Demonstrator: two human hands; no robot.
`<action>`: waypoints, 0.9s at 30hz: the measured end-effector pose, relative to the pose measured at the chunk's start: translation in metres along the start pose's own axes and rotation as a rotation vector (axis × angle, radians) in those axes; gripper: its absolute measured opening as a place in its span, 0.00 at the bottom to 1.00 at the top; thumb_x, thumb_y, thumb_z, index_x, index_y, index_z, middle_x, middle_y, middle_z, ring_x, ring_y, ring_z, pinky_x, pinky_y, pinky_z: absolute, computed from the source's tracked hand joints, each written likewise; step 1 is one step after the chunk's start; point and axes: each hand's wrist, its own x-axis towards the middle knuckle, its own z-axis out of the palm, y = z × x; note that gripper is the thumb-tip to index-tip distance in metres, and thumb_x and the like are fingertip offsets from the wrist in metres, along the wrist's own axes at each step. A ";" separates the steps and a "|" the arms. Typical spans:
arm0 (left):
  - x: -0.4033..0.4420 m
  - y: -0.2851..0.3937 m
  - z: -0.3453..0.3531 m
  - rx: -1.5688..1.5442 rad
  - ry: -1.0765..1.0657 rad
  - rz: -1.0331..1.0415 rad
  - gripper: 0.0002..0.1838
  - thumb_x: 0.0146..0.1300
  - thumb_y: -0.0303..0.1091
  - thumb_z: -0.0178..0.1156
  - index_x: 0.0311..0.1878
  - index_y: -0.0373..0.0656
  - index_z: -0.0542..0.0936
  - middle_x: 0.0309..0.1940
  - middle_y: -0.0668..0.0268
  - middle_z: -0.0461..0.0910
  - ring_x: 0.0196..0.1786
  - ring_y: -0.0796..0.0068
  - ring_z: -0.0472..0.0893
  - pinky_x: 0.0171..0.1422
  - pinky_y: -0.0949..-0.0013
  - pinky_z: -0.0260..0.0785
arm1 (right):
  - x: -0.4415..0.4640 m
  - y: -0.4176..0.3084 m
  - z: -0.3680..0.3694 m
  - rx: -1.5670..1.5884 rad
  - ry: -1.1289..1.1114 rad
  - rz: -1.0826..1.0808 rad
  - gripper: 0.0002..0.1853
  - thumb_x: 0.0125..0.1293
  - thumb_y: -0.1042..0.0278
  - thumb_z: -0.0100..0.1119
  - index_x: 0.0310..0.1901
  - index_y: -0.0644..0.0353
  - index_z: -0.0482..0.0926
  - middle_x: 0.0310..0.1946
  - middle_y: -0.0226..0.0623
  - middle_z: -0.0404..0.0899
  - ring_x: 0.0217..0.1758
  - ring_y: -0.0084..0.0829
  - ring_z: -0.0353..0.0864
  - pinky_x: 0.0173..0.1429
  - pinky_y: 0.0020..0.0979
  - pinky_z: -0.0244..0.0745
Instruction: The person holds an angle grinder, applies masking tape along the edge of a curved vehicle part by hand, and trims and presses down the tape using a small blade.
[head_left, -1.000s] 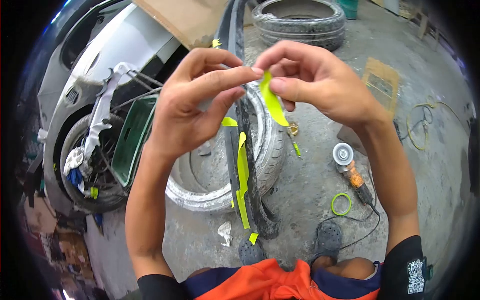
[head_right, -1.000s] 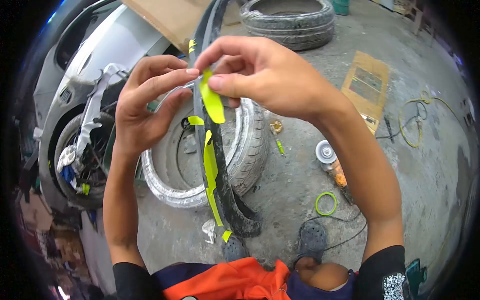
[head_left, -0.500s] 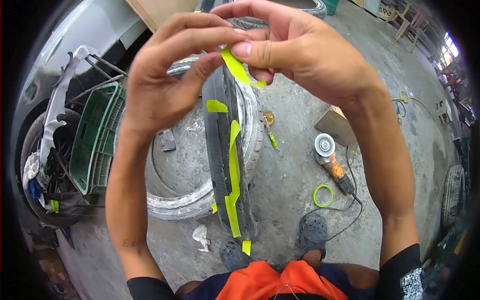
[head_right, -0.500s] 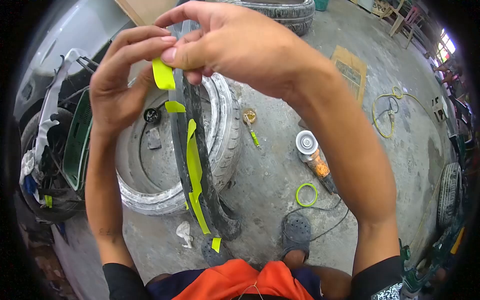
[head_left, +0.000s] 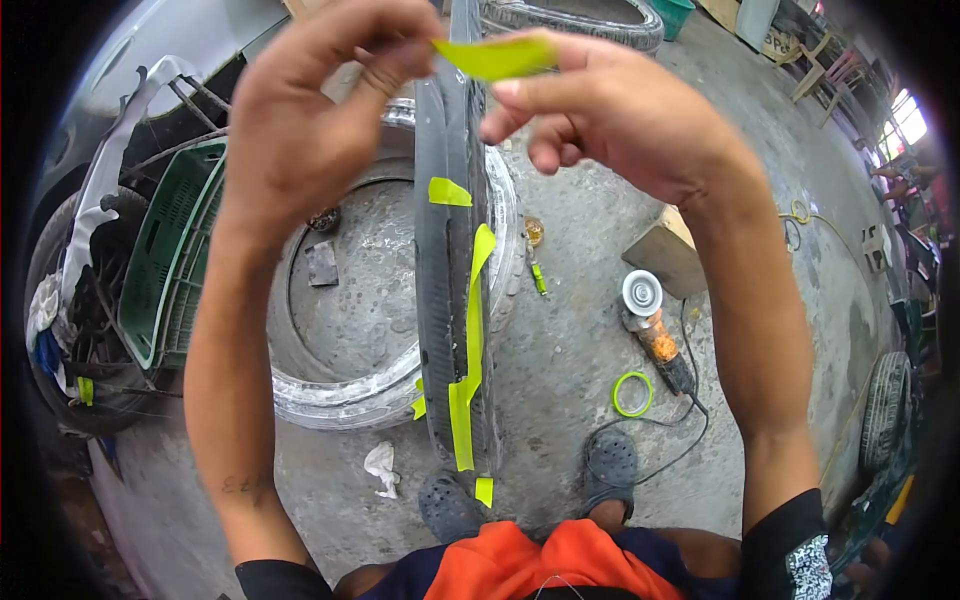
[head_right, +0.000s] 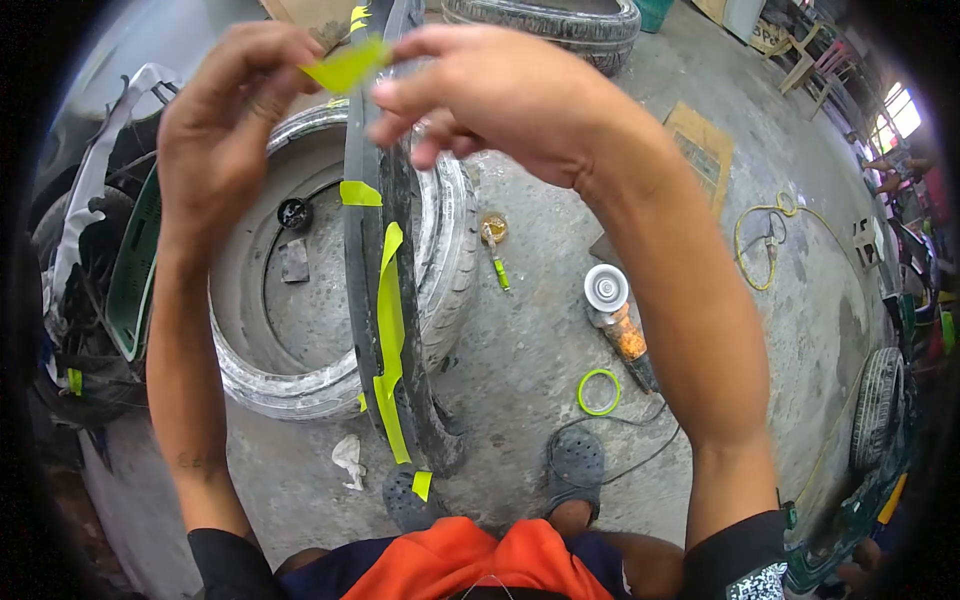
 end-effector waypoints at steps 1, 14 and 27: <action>0.003 -0.007 -0.013 0.015 0.019 0.023 0.08 0.74 0.23 0.59 0.52 0.33 0.82 0.50 0.62 0.83 0.54 0.72 0.82 0.63 0.69 0.76 | -0.001 0.004 -0.003 -0.170 0.095 0.098 0.29 0.73 0.60 0.63 0.70 0.63 0.70 0.44 0.35 0.85 0.36 0.16 0.78 0.40 0.20 0.69; 0.035 -0.063 0.005 0.146 -0.153 -0.028 0.07 0.73 0.28 0.62 0.50 0.37 0.83 0.43 0.65 0.85 0.50 0.73 0.83 0.62 0.68 0.73 | 0.027 0.044 -0.003 0.039 0.356 -0.296 0.19 0.73 0.60 0.67 0.59 0.61 0.83 0.47 0.33 0.86 0.46 0.20 0.83 0.50 0.22 0.74; 0.034 -0.081 0.018 0.182 -0.183 0.059 0.06 0.73 0.24 0.59 0.50 0.36 0.81 0.42 0.61 0.83 0.49 0.69 0.83 0.59 0.67 0.73 | 0.038 0.069 0.014 0.052 0.508 -0.376 0.09 0.73 0.68 0.65 0.47 0.64 0.85 0.35 0.30 0.86 0.37 0.18 0.83 0.44 0.22 0.76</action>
